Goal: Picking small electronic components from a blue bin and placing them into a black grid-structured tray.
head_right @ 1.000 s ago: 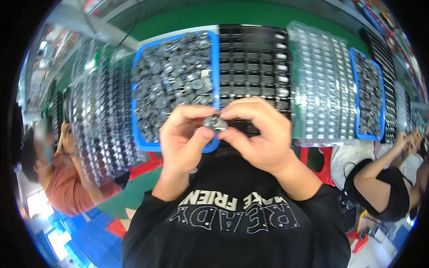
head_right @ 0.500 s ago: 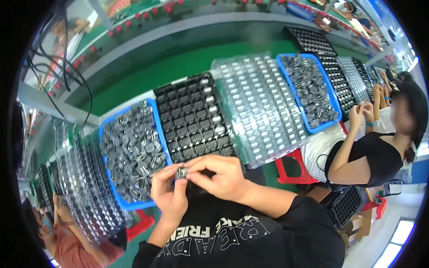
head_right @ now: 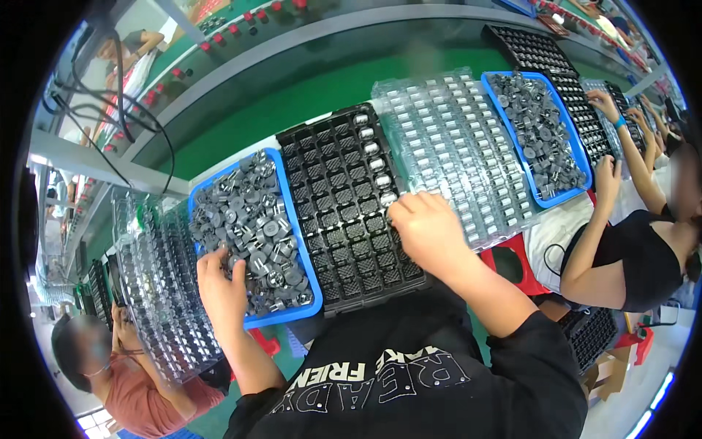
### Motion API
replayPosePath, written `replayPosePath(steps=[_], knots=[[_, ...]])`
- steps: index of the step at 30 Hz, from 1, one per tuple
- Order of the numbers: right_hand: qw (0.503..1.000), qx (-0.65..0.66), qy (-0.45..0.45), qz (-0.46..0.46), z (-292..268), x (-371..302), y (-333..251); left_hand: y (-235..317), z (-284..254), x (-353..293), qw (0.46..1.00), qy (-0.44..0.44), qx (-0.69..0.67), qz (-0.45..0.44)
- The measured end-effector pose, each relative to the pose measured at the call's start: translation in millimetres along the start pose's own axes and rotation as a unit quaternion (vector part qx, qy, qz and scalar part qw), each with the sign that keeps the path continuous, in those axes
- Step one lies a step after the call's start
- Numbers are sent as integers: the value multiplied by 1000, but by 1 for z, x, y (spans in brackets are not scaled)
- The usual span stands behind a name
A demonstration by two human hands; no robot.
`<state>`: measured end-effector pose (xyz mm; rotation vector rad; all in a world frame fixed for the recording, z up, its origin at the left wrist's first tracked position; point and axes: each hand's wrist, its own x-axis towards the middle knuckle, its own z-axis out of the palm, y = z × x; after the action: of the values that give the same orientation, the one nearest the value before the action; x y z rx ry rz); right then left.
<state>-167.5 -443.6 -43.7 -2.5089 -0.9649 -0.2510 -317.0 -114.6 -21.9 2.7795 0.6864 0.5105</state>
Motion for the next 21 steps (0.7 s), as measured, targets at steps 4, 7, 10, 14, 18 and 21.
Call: replayPosePath(steps=[4, 7, 10, 14, 18, 21], knots=[[998, -47, -3, -34, 3, 5, -2, 1, 4, 6, 998, -30, -39, -43], [994, 43, -93, -30, -29, 14, 4, -4, -2, 3, 997, -5, -56, -47], [989, 37, 61, 131, -49, 32, 45, 3, -6, 8, 996, -23, -55, -66], [954, -53, 125, 268, -40, 41, 152, -7, 5, 21, 992, 8, -111, -53], [942, 9, 95, 320, -28, 44, 175, -9, 0, 11, 971, 30, -205, -121], [944, 8, 93, 317, -36, 38, 173, -7, -1, 13, 957, 55, -259, -118]])
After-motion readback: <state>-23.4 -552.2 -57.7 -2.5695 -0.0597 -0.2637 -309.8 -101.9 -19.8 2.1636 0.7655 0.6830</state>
